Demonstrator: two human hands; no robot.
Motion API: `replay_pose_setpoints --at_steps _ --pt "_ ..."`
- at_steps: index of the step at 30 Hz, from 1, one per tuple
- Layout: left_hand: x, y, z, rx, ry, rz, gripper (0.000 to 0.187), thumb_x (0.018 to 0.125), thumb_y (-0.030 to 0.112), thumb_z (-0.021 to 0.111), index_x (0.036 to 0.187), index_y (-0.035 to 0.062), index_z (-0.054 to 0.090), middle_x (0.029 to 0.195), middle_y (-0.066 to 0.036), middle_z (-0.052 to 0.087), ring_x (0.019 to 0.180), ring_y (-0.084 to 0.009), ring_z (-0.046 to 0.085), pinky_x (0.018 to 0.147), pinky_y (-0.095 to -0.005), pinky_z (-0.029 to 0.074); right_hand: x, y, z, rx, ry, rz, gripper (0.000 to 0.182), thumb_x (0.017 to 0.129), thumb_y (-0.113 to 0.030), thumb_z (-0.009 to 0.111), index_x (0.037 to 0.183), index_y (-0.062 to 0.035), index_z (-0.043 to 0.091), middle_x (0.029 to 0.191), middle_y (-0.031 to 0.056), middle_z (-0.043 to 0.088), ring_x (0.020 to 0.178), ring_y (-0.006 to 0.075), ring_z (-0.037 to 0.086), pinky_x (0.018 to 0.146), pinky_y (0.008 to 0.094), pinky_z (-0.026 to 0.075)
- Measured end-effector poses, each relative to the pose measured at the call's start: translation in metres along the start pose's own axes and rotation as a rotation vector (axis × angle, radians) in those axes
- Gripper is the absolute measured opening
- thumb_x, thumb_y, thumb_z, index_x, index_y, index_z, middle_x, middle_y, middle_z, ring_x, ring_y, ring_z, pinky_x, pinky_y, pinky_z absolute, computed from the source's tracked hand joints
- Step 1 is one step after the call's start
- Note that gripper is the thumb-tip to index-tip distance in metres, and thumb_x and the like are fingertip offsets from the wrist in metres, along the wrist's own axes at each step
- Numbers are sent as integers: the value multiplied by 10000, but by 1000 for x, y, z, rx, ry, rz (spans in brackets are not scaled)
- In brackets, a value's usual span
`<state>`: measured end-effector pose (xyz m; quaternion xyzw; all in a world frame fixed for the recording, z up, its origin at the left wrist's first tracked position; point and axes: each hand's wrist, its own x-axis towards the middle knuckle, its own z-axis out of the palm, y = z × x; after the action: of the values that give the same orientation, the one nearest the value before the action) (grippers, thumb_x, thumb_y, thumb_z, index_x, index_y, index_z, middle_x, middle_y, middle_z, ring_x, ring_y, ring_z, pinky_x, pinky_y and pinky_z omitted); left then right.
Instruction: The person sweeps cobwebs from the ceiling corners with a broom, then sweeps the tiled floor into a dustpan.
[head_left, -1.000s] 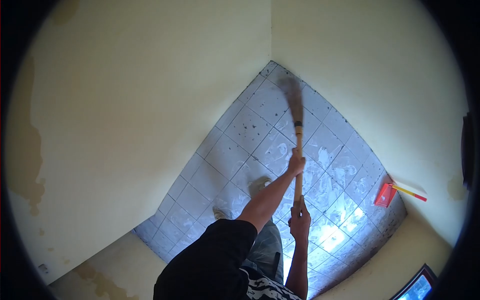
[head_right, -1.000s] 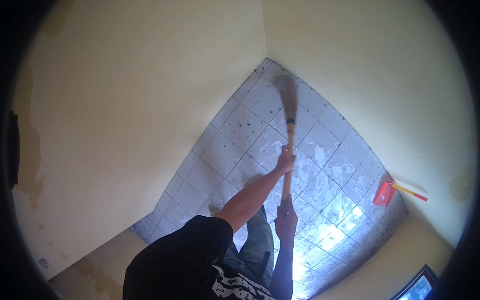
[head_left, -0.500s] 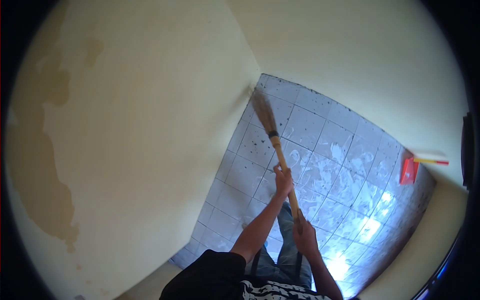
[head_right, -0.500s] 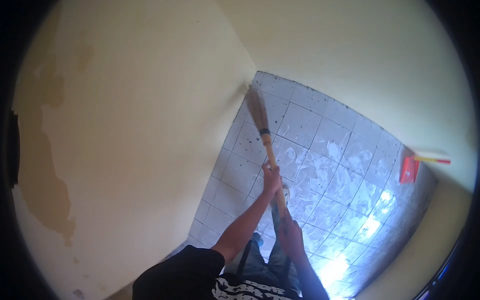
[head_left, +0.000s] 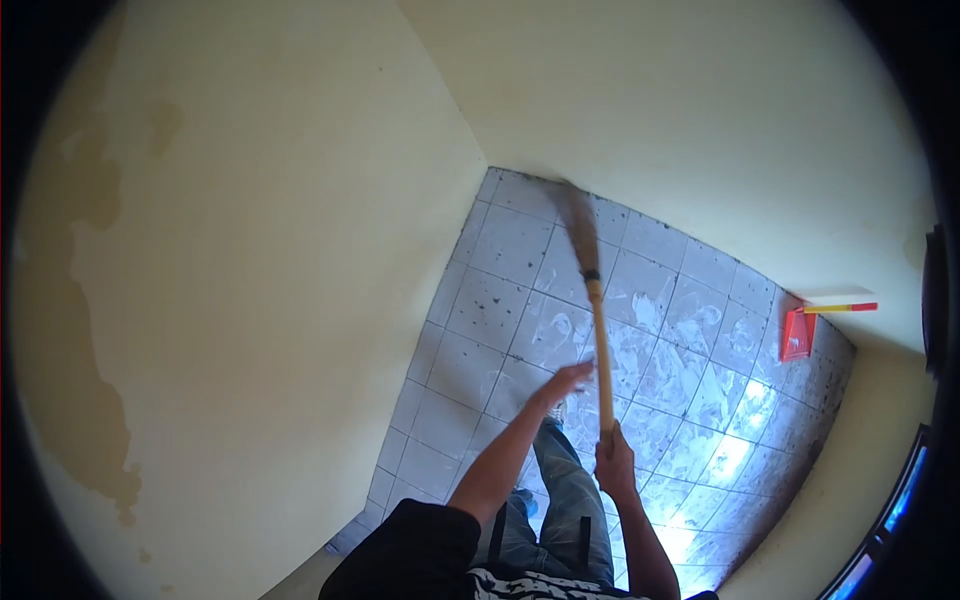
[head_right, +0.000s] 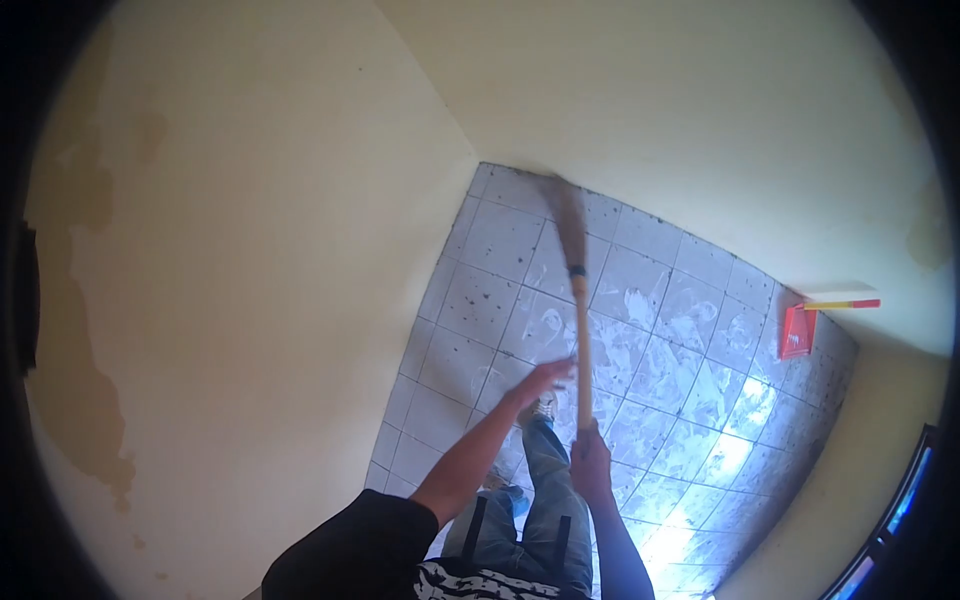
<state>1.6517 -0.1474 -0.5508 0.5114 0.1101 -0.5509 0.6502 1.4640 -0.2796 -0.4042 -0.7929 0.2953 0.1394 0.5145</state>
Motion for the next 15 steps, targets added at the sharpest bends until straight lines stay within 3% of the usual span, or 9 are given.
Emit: replay_pose_setpoints --at_steps 2,4,7,10,11,15 --pt "-47 -6 21 223 100 62 497 1050 339 536 1483 98 502 1426 -56 585 1192 -208 622 976 -415 510 -20 -12 -21 174 -9 193 585 944 -58 604 1503 -18 438 707 42 588 492 104 537 429 301 438" --pt "-74 -36 19 32 153 94 484 1058 346 520 1472 96 512 1389 -46 615 1177 -195 631 965 -395 512 -51 -46 -54 189 -9 322 653 912 -39 637 1528 -36 419 717 36 592 494 99 540 426 291 437" --pt "-133 -45 12 -28 187 104 505 1055 382 517 1465 87 506 1323 -62 652 1070 -182 670 900 -328 506 -93 -33 -67 -14 -30 159 707 884 -22 658 1541 -37 398 709 78 606 524 144 577 471 336 477" --pt "-199 -27 1 -53 331 199 478 1054 378 519 1430 84 534 1316 -80 661 1074 -195 676 898 -341 509 -96 -24 -69 -225 1 -183 730 860 -6 667 1537 -28 394 730 152 626 589 222 628 558 401 523" --pt "-219 -19 -5 -75 389 252 467 1053 363 520 1426 84 538 1312 -83 663 1067 -197 678 894 -340 510 -89 -59 -76 -302 -62 -149 695 861 -10 653 1514 -12 416 768 224 638 680 309 672 643 446 537" --pt "-294 13 -20 -110 609 395 453 1052 327 515 1418 60 535 1333 -118 645 1084 -234 680 933 -365 512 -8 -68 -71 -424 -156 -300 592 854 -36 644 1431 -32 513 832 238 674 764 381 698 658 469 534"
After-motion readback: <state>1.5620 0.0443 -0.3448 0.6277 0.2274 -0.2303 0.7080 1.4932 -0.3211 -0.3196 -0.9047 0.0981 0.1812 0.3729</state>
